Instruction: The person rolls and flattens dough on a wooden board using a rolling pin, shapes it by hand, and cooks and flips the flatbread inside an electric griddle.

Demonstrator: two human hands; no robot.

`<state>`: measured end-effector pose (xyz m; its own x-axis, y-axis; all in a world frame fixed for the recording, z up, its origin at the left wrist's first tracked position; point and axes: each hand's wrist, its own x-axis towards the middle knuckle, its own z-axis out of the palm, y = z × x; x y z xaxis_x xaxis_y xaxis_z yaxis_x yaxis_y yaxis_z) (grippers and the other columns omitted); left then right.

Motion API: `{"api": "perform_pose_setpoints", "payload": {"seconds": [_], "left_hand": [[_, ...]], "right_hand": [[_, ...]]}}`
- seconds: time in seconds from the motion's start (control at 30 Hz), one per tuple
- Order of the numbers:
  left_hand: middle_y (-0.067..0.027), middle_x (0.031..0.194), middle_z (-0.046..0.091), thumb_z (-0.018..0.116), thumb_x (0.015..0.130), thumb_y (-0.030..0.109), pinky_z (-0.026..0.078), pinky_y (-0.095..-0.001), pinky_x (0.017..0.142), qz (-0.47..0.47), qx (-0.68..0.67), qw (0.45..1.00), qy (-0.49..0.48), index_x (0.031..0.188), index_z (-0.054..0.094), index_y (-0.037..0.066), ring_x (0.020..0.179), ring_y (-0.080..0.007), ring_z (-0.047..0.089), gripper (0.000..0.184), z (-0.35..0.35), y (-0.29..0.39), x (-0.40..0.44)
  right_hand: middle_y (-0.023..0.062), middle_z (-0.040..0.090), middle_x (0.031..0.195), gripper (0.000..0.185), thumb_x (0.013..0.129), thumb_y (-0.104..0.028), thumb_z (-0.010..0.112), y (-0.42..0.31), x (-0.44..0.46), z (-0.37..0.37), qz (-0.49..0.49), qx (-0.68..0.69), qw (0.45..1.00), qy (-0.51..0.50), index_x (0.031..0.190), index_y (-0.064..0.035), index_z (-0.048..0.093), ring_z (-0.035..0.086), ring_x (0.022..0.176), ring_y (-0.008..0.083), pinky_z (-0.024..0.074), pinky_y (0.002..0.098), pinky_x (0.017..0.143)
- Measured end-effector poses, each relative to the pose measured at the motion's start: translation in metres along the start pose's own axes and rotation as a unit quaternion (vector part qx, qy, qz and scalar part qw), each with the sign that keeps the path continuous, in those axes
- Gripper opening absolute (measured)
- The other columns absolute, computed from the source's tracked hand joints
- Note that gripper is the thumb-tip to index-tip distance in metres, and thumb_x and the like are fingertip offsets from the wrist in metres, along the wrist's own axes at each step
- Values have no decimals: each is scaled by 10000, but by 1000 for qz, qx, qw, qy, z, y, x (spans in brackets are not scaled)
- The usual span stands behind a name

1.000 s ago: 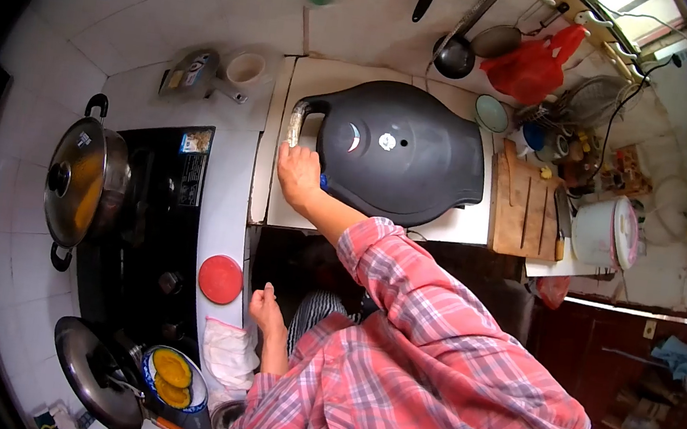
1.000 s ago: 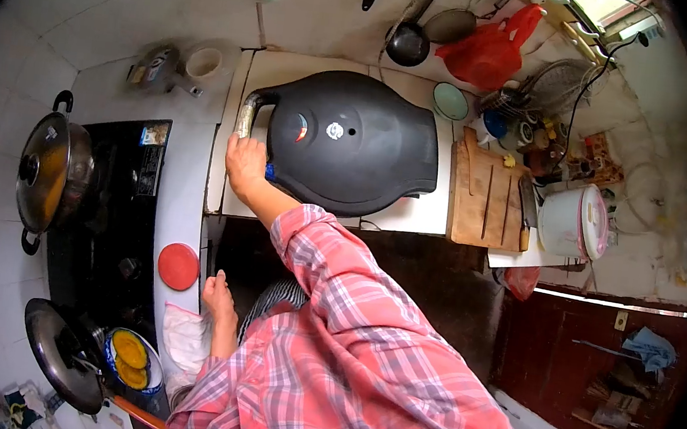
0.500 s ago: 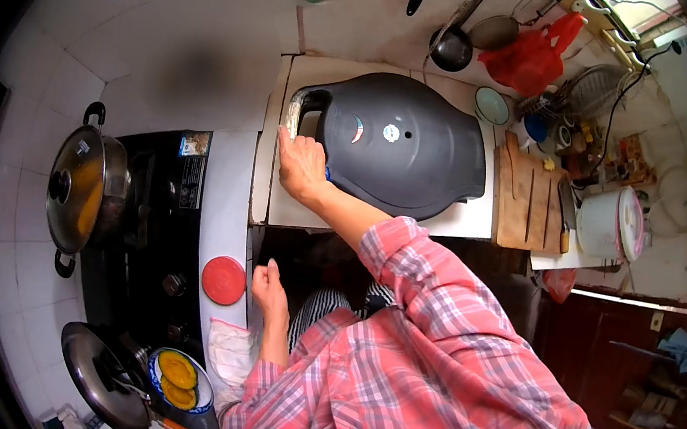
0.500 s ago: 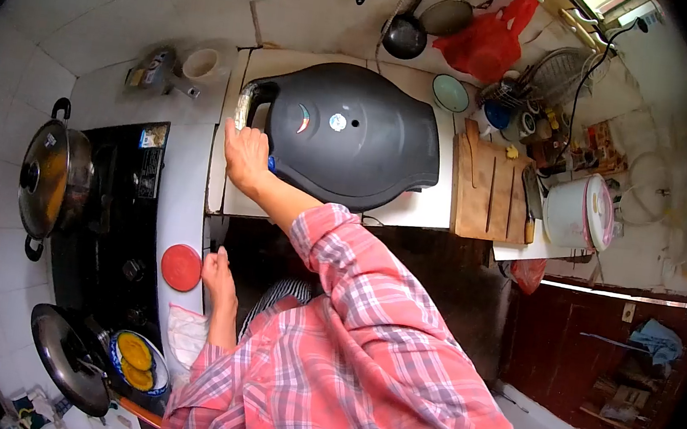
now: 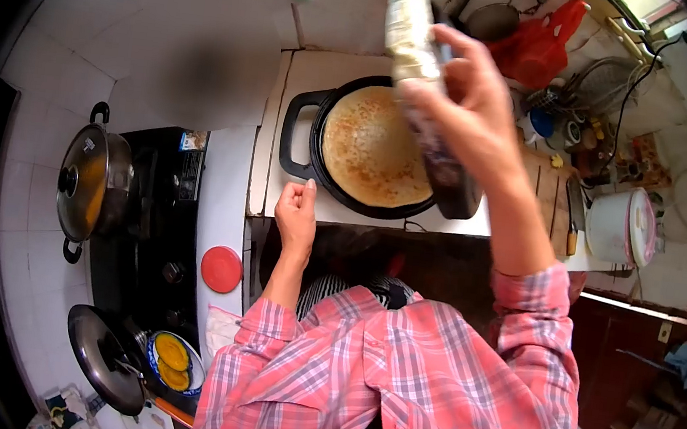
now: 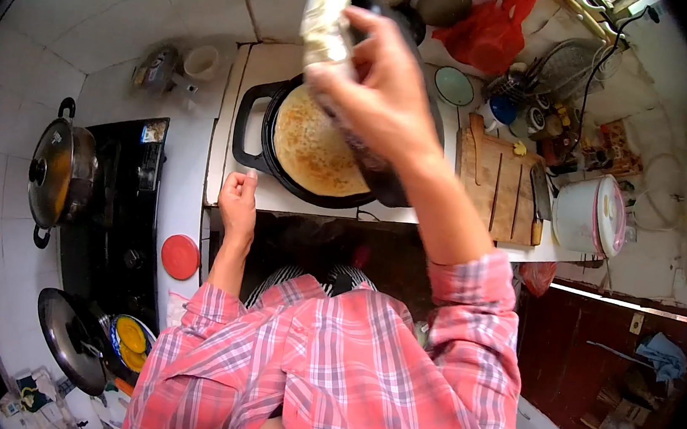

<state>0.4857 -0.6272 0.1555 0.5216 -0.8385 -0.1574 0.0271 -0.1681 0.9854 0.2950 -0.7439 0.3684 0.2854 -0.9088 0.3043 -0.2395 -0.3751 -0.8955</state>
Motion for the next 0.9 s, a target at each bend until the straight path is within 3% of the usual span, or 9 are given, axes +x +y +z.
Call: {"api": "perform_pose_setpoints", "payload": {"seconds": [0.13,0.2,0.4,0.53,0.6,0.8,0.87,0.9], "left_hand": [[90,583,392,606,949,217,228,-226,466,4,13,1000,-17,752,477,68,529,-11,296,279,27,5,-9],[99,607,380,614,944,205,216,-219,477,-3,6,1000,-19,729,474,85,546,-4,276,283,40,-1,-13],[80,565,406,590,953,191,241,-232,455,-5,55,998,-17,732,475,63,516,-11,316,280,72,-19,-28],[74,569,425,591,951,190,254,-229,456,-18,79,997,-17,733,482,57,516,-12,326,277,97,-25,-39],[66,570,449,601,943,198,276,-225,465,-18,87,996,-18,726,492,51,519,-14,343,284,107,-29,-41],[49,579,487,623,926,212,329,-230,491,-32,126,991,-37,741,535,34,536,-27,385,271,130,-29,-44],[44,579,486,637,912,211,340,-236,496,-18,133,991,-28,751,552,28,541,-36,396,258,133,-32,-40],[41,573,478,645,905,212,344,-239,498,-6,154,988,-26,747,554,27,540,-41,396,260,132,-39,-36]], "right_hand": [[180,631,1041,678,826,-186,715,-13,-17,-79,-11,59,996,71,1368,55,387,653,902,197,535,286,761],[170,597,1197,629,837,-175,695,-4,-25,-120,1,90,990,112,1354,60,425,604,1069,193,462,317,951],[152,481,1381,502,952,-106,526,28,-60,-231,11,154,977,148,1400,63,373,515,1213,164,378,301,1047],[154,455,1404,480,987,-138,490,56,-79,-281,10,161,972,171,1404,62,363,476,1260,175,346,315,1080],[129,533,1331,466,980,-180,526,66,-87,-295,2,150,968,203,1377,42,422,547,1167,146,415,277,1015],[144,598,1207,470,1023,-231,431,87,-102,-322,43,126,967,219,1389,61,390,547,1131,167,394,308,1012],[129,587,1225,442,1021,-248,439,90,-108,-324,66,138,951,268,1350,47,451,555,1113,149,421,286,974],[140,600,1208,435,1025,-272,426,98,-113,-321,52,186,918,346,1340,24,474,545,1116,143,414,277,954]]}}
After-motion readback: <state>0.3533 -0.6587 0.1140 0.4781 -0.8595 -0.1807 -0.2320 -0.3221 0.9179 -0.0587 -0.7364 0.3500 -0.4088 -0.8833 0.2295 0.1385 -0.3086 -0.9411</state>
